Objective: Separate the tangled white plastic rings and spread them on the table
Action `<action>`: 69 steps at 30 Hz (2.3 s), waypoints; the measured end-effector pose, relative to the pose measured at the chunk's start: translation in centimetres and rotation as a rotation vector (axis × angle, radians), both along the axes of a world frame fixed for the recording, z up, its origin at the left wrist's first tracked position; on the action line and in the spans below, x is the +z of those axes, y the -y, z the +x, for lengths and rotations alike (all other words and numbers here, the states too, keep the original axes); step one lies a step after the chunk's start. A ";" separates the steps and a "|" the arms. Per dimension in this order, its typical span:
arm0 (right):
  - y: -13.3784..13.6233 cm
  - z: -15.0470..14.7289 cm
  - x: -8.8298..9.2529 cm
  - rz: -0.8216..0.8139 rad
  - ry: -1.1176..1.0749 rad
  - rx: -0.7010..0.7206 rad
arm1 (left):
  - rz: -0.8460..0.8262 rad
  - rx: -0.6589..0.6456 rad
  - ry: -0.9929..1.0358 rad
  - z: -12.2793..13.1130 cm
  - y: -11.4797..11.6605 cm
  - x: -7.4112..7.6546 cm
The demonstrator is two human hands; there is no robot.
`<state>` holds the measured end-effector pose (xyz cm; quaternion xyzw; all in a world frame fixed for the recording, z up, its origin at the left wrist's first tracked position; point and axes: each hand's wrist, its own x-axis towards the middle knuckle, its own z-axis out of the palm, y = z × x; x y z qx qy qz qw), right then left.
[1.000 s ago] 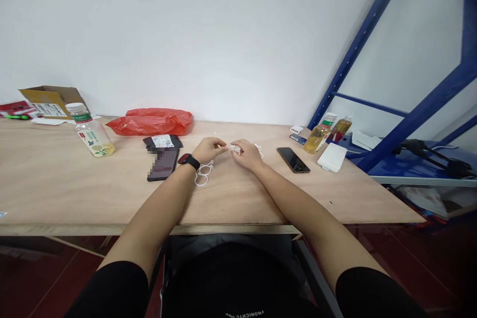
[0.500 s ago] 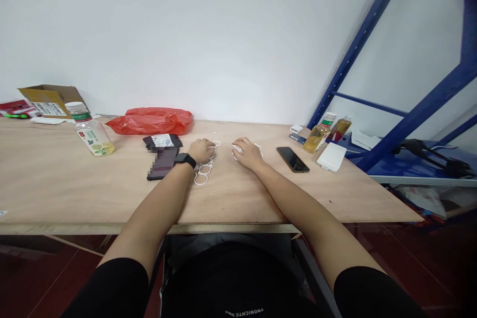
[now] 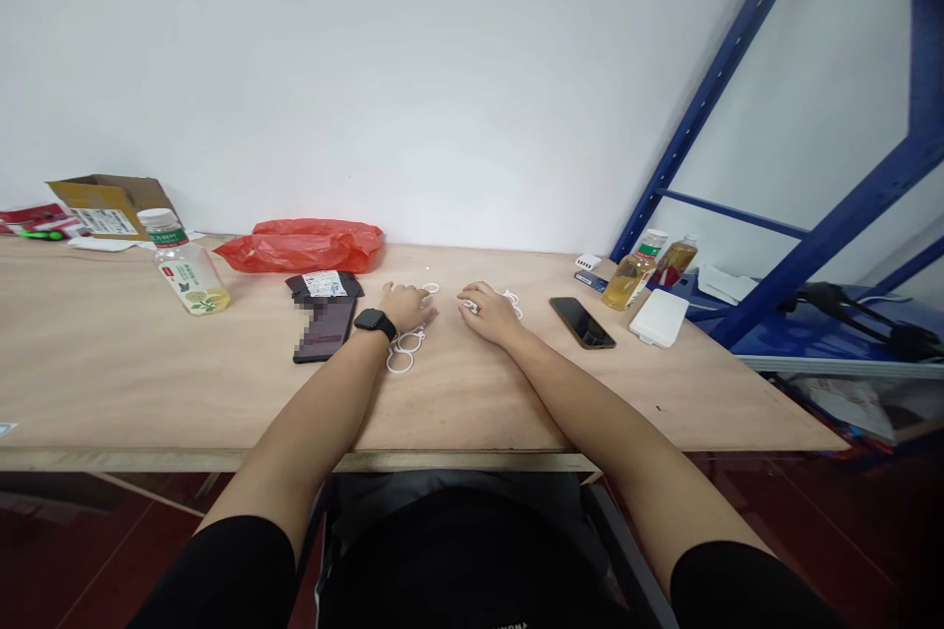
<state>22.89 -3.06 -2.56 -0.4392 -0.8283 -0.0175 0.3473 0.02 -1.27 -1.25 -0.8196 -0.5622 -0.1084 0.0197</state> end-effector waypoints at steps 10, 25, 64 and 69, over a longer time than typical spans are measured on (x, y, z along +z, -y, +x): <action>-0.1 0.1 -0.2 0.014 0.011 0.033 | -0.037 0.104 -0.032 0.8 -0.4 -0.1; -0.2 0.1 -0.2 0.006 0.016 0.071 | -0.082 0.058 0.050 0.5 -1.3 -0.9; 0.0 -0.2 0.2 0.020 0.008 0.069 | 0.167 -0.215 0.346 -0.4 -0.3 0.8; -0.2 -0.2 0.3 0.016 -0.054 0.047 | 0.296 -0.382 0.463 1.9 0.8 0.9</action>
